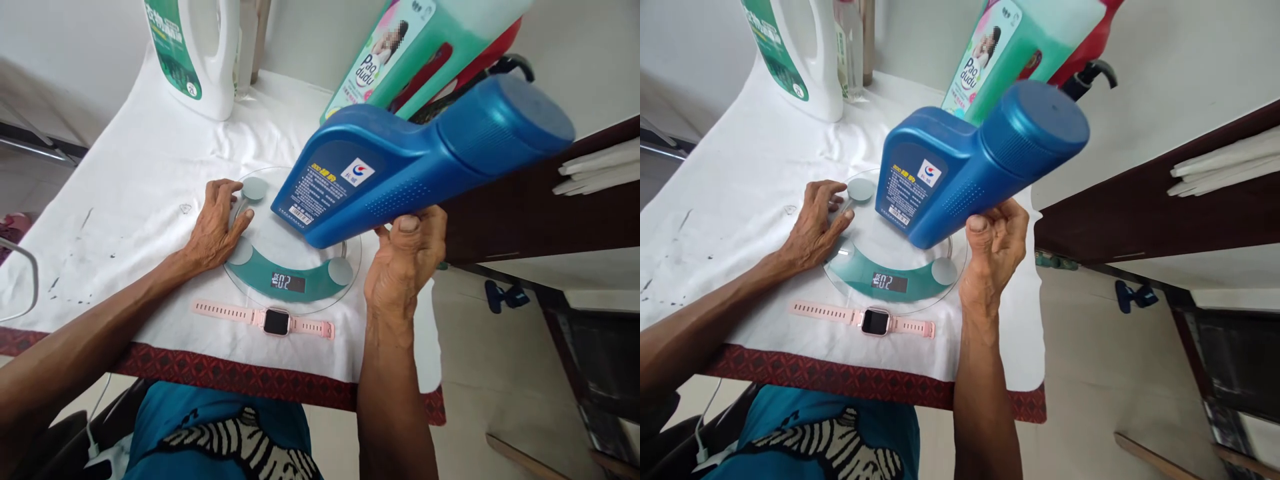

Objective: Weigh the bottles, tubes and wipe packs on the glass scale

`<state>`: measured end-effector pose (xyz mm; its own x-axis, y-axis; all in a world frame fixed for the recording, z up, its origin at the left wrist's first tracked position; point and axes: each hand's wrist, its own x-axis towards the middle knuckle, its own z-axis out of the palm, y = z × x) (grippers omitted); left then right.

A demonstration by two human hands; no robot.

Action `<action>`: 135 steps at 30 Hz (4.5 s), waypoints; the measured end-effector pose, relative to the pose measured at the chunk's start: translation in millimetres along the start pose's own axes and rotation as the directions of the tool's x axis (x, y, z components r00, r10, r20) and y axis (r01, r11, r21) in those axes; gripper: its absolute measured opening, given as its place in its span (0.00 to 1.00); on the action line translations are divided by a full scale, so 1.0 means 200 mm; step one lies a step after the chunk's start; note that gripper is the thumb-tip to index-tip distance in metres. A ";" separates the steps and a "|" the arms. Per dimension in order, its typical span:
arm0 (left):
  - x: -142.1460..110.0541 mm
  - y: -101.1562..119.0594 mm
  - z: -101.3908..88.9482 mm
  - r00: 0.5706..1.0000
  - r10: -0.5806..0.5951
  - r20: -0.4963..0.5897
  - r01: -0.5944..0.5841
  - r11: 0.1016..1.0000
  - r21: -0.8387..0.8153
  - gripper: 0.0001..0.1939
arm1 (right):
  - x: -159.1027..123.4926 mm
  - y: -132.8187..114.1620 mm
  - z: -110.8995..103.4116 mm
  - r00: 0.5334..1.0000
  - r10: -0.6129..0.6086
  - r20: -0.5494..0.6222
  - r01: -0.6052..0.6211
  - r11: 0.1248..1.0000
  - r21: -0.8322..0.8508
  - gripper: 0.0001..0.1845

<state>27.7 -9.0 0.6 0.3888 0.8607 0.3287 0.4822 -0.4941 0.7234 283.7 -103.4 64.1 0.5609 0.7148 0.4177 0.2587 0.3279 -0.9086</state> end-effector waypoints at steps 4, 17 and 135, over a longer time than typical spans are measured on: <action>-0.01 0.00 0.01 1.000 -0.003 -0.020 0.002 0.999 -0.036 0.24 | 0.09 -0.11 0.12 0.997 -0.056 0.046 0.057 0.998 -0.040 0.27; -0.06 0.06 0.07 0.994 -0.091 -0.067 0.081 0.987 -0.139 0.25 | 0.29 -0.34 0.43 0.939 -0.023 -0.342 0.029 0.999 0.013 0.20; 0.00 -0.01 -0.01 0.999 0.036 0.013 -0.037 0.999 0.040 0.21 | -0.15 -0.03 -0.01 0.994 -0.054 -0.098 0.040 0.989 -0.143 0.28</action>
<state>25.2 -7.3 0.7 0.4159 0.8406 0.3471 0.4986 -0.5300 0.6860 267.2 -127.3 57.6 0.6201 0.6324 0.4644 0.3907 0.2644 -0.8817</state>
